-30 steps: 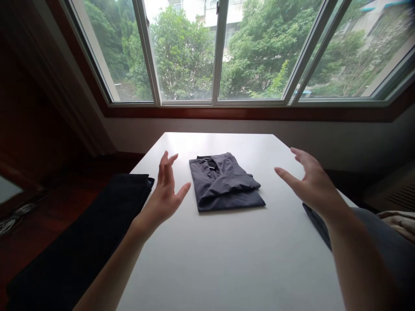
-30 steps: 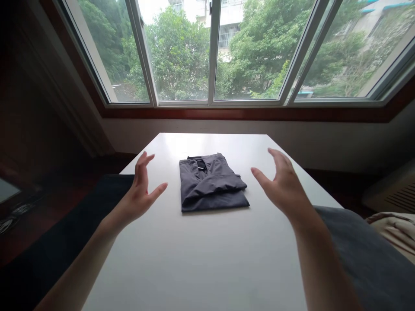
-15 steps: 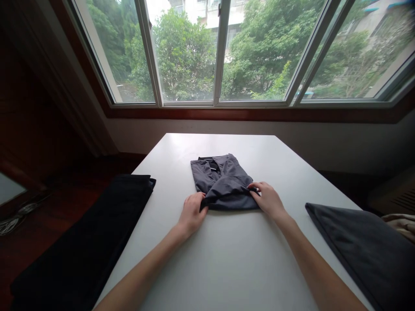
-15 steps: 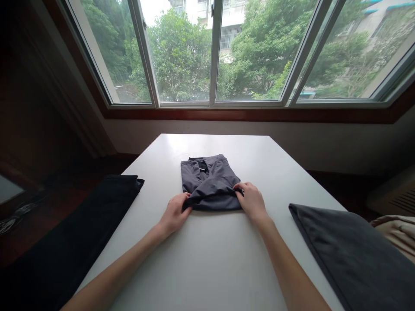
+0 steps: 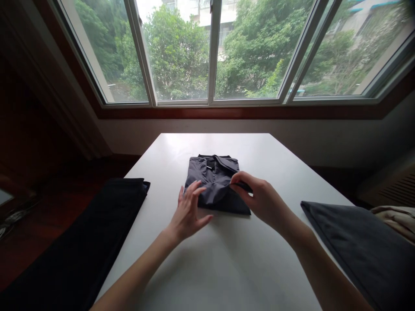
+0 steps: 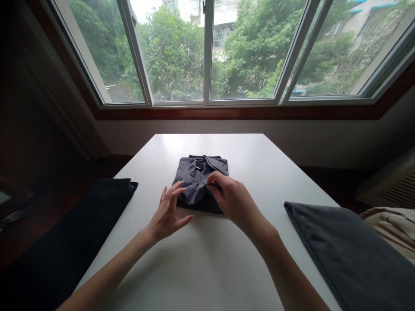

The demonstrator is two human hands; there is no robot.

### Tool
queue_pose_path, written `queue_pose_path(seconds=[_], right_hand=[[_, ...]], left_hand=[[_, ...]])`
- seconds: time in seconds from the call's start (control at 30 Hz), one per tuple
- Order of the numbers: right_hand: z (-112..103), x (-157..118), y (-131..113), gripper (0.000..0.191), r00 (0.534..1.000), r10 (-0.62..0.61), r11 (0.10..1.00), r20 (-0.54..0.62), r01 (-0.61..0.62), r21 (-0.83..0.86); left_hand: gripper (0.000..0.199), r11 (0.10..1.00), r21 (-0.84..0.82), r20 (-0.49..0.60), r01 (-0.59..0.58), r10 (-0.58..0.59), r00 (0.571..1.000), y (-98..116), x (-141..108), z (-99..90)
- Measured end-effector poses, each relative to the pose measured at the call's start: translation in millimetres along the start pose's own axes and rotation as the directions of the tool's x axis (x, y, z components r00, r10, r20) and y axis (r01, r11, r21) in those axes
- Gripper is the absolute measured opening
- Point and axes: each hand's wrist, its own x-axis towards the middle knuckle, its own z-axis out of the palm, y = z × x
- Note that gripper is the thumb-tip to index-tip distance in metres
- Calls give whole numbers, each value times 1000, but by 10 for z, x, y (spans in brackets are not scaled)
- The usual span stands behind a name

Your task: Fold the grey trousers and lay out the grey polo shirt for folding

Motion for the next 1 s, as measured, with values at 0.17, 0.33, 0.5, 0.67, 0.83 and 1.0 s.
queue_pose_path(seconds=[0.17,0.33,0.5,0.67,0.83,1.0], right_hand=[[1,-127,-409,15,924,-166,968,344,87,235],[-211,-123,-260,23,924,-73,929,375,-74,363],[-368,-79,139,38,959,90,953,270,-161,255],[-280,-71,370,40,928,162,964,336,-222,147],[-25,-53,598,41,885,159,954,439,-252,163],[96,-35,552,39,900,148,962,410,-227,150]], left_hand=[[55,953,-302,72,-36,61,996,482,86,-135],[16,917,-398,355,16,138,925,689,142,-407],[24,972,-199,676,-127,229,701,804,1,-619],[7,921,-293,825,-255,379,420,902,-233,-671],[13,922,-242,814,-301,362,455,890,-305,-572],[21,921,-61,879,-385,232,416,911,-382,-280]])
